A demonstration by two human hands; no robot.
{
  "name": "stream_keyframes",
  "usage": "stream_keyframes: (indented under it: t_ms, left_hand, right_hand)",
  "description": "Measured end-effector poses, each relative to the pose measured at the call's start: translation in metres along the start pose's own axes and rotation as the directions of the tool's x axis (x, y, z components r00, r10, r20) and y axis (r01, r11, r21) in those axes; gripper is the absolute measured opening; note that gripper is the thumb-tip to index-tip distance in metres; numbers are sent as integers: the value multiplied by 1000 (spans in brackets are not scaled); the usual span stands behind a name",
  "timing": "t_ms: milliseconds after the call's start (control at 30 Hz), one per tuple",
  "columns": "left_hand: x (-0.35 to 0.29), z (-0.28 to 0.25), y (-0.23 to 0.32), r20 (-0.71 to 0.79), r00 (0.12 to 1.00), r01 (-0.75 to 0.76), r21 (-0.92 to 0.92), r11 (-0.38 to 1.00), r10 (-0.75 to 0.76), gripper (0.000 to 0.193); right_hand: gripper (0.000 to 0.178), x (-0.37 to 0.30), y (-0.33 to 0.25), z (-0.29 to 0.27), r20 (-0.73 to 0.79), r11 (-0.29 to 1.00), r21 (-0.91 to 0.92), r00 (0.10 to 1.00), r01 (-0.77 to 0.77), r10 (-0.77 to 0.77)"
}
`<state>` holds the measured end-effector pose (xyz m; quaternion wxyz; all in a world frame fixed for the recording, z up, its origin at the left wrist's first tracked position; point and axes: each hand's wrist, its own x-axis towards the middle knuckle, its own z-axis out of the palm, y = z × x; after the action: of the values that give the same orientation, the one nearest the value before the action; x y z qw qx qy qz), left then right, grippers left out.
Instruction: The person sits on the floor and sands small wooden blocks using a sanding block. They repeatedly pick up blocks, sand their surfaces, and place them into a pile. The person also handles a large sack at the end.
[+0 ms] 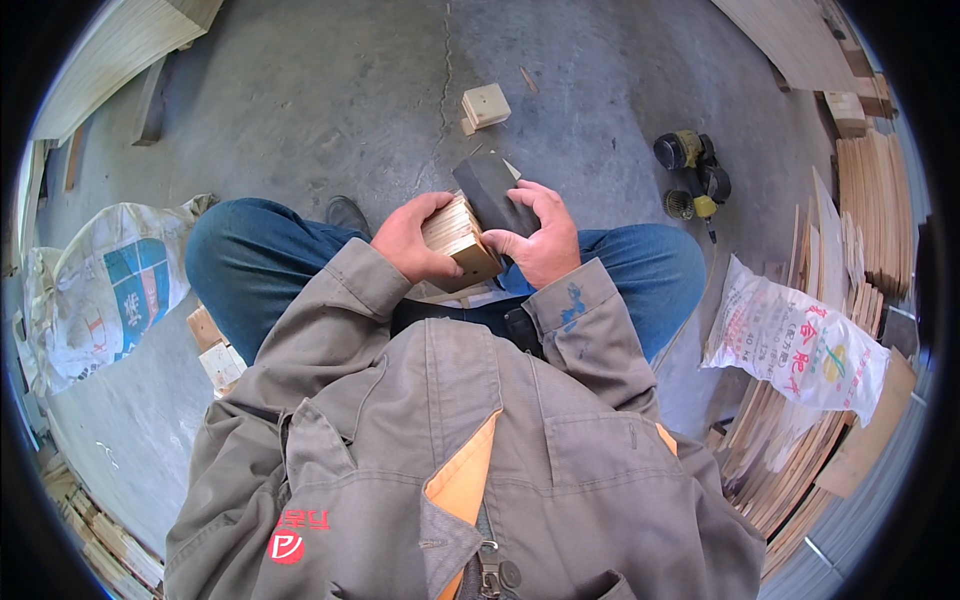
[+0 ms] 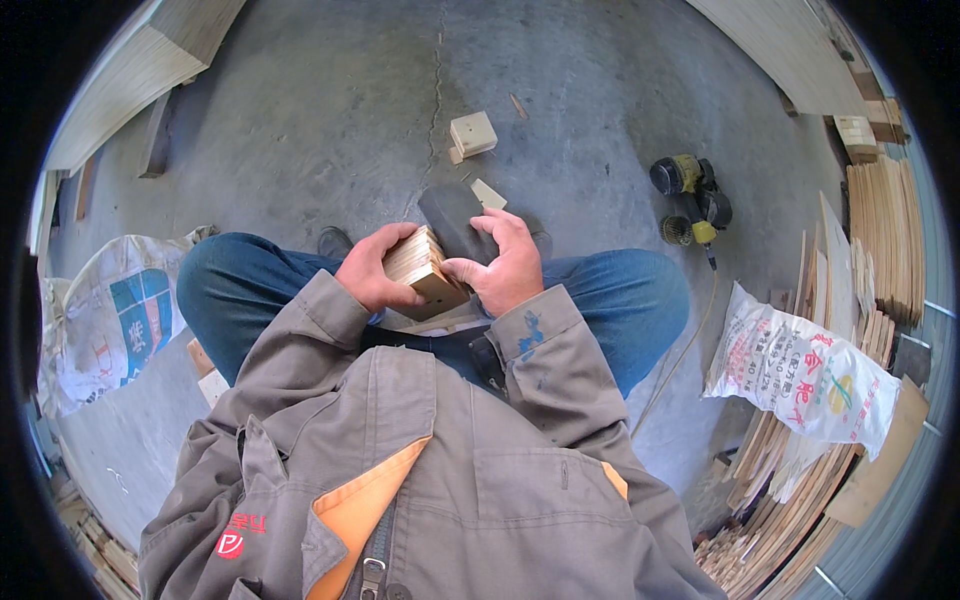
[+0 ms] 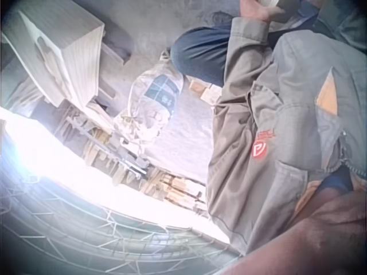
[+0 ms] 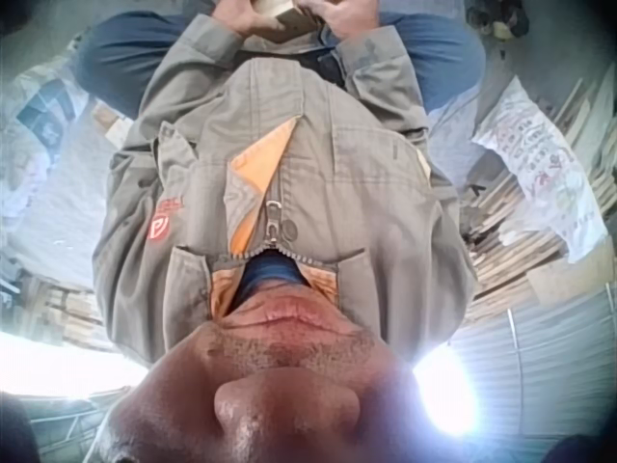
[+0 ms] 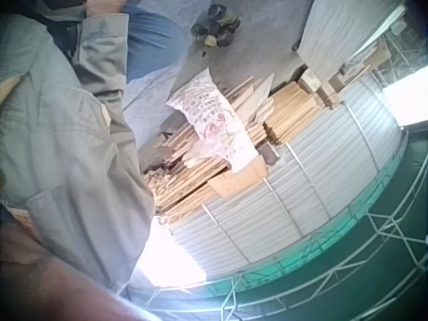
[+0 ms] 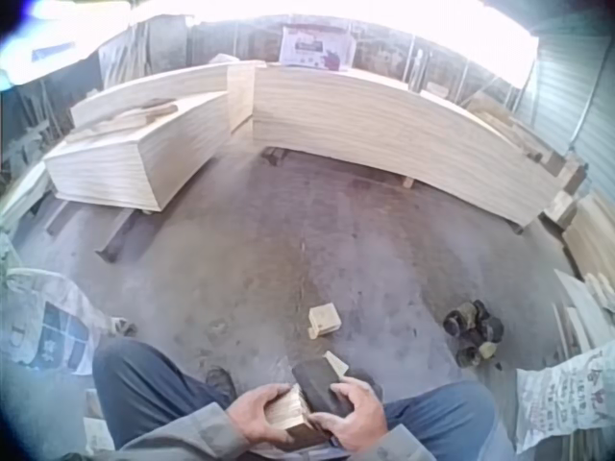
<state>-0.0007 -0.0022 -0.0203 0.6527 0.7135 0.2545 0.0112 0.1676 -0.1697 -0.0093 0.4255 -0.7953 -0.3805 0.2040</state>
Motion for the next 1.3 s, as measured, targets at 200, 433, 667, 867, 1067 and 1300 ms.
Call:
stream_keyframes:
  t_ms: [200, 433, 667, 867, 1067, 1300]
  left_hand:
    - [0, -1, 2, 20, 1000, -2, -26, 1000, 2, 95]
    - [0, 0, 3, 6, 1000, 7, -8, 1000, -7, 95]
    - [0, 0, 4, 0, 1000, 26, 19, 999, -26, 94]
    - [1, 0, 1, -10, 1000, 0, 36, 999, 1, 92]
    - [1, 1, 4, 25, 1000, 2, -34, 999, -1, 92]
    - [1, 1, 3, 13, 1000, 7, -29, 1000, -7, 93]
  right_hand:
    - [58, 0, 8, 4, -41, 989, -142, 999, 26, -32]
    - [59, -2, 0, -2, -45, 999, 39, 999, -3, 5]
    - [61, 0, 2, 3, -5, 999, -44, 1000, 23, -23]
    - [58, -1, 3, 4, -13, 994, -98, 999, 43, -44]
    - [56, -2, 15, 8, -81, 976, -216, 995, 40, -58]
    - [54, -2, 7, 4, -83, 998, -60, 996, -18, 13]
